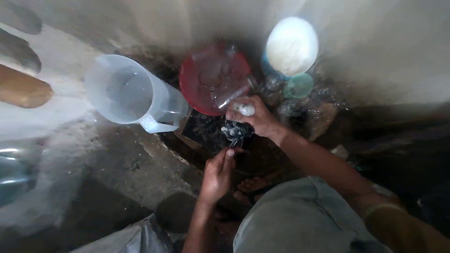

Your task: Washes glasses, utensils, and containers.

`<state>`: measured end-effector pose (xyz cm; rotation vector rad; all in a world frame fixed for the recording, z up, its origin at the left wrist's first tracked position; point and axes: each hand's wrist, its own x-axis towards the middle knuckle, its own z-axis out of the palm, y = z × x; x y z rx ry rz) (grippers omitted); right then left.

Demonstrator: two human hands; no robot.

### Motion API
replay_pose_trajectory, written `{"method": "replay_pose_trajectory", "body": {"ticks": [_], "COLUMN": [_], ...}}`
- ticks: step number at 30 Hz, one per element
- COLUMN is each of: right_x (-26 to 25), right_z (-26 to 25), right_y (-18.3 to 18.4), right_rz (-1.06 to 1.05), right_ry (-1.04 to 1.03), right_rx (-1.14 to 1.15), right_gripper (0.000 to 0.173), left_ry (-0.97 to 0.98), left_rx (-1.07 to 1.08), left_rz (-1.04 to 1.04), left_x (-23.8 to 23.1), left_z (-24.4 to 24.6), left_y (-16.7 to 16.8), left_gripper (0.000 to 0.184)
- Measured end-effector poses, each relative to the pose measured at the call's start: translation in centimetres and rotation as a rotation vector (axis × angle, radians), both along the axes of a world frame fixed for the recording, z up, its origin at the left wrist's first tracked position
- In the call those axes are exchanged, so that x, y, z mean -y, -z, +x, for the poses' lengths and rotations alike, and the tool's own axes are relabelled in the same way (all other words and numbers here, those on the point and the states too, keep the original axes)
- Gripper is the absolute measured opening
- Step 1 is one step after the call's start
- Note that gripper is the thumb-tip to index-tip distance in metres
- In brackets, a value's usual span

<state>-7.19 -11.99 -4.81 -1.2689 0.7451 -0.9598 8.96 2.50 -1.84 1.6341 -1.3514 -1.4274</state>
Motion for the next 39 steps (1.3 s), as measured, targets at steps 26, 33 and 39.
{"method": "replay_pose_trajectory", "body": {"ticks": [26, 33, 39], "right_x": [-6.6, -5.3, -0.3], "right_z": [3.2, 4.2, 0.4], "right_y": [-2.9, -1.2, -1.4], "right_rz": [0.328, 0.059, -0.051], "right_ry": [0.058, 0.24, -0.223], "right_rx": [-0.188, -0.419, -0.414], "right_gripper": [0.073, 0.035, 0.037], "left_ry": [-0.443, -0.217, -0.065], "left_rx": [0.055, 0.172, -0.247], "left_rz": [-0.295, -0.075, 0.025], "left_x": [-1.9, -2.7, -3.0], "left_z": [-4.1, -4.3, -2.0], "left_y": [2.4, 1.9, 2.2], "left_gripper": [0.031, 0.026, 0.024]}}
